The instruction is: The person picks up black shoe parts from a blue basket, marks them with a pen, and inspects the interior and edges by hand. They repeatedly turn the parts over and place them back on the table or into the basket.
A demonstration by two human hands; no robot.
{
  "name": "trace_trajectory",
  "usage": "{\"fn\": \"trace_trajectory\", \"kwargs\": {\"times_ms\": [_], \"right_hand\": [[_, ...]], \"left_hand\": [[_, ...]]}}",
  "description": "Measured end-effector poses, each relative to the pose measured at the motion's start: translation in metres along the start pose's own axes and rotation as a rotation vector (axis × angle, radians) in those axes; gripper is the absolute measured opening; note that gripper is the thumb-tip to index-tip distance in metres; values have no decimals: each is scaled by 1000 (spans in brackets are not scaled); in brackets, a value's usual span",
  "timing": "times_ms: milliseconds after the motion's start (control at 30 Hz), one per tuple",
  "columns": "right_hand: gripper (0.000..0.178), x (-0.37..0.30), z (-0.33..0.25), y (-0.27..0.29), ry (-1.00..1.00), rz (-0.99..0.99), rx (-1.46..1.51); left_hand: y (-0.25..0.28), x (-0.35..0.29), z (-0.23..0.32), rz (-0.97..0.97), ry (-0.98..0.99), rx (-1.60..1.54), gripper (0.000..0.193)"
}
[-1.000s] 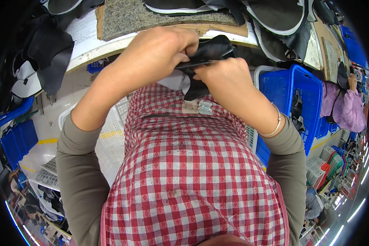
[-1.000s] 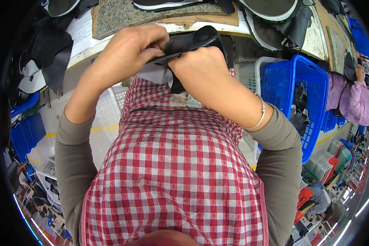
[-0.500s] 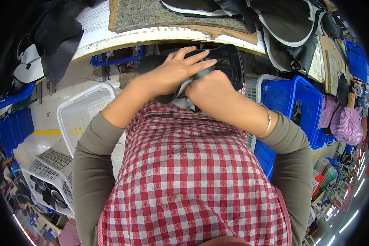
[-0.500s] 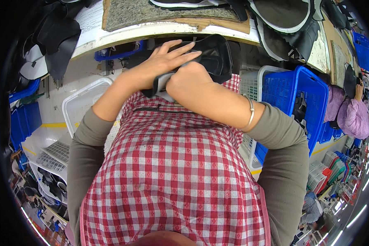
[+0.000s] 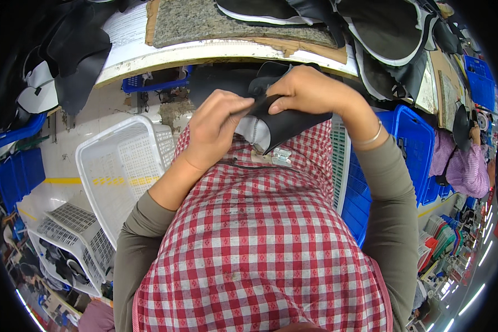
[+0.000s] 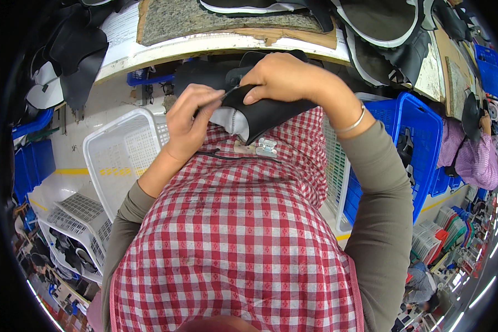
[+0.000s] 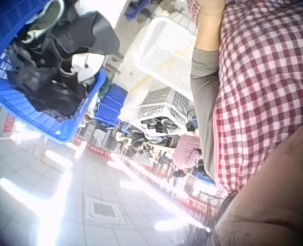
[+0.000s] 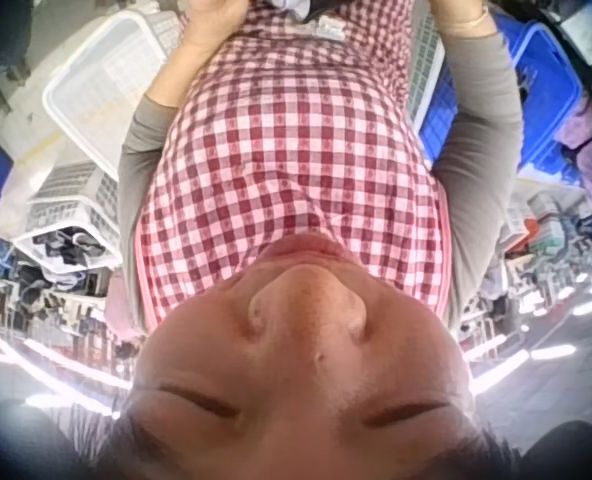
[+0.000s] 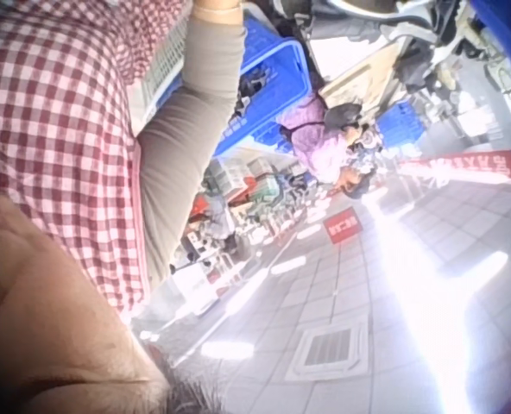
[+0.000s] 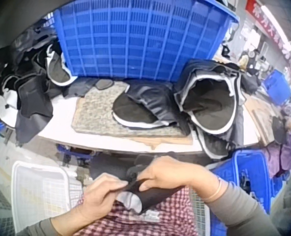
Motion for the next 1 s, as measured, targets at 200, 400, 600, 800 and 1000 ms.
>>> {"fn": "trace_trajectory", "kwargs": {"times_ms": [200,400,600,800,1000], "right_hand": [[41,-13,42,-14,-346,-278,669],[32,-8,14,-21,-140,-189,146],[25,-15,-17,-6,-159,2,-93],[8,-34,-97,-17,-203,436,-673],[22,-62,-50,-11,-286,573,-288]], "left_hand": [[-40,-26,11,-499,-546,395,26],[-27,10,-18,-866,215,-136,20],[-42,58,-44,-617,221,-29,14],[-63,44,-68,-671,893,-452,25],[-48,37,-53,-697,826,-477,22]]}}
Point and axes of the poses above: each hand's wrist, its own x-axis towards the middle knuckle, its own y-axis out of the back of the hand, z = x × y, the point moved 6 cm from there along x, towards the middle knuckle, and after that the axes turned 12 degrees about y, right-handed, at the moved point
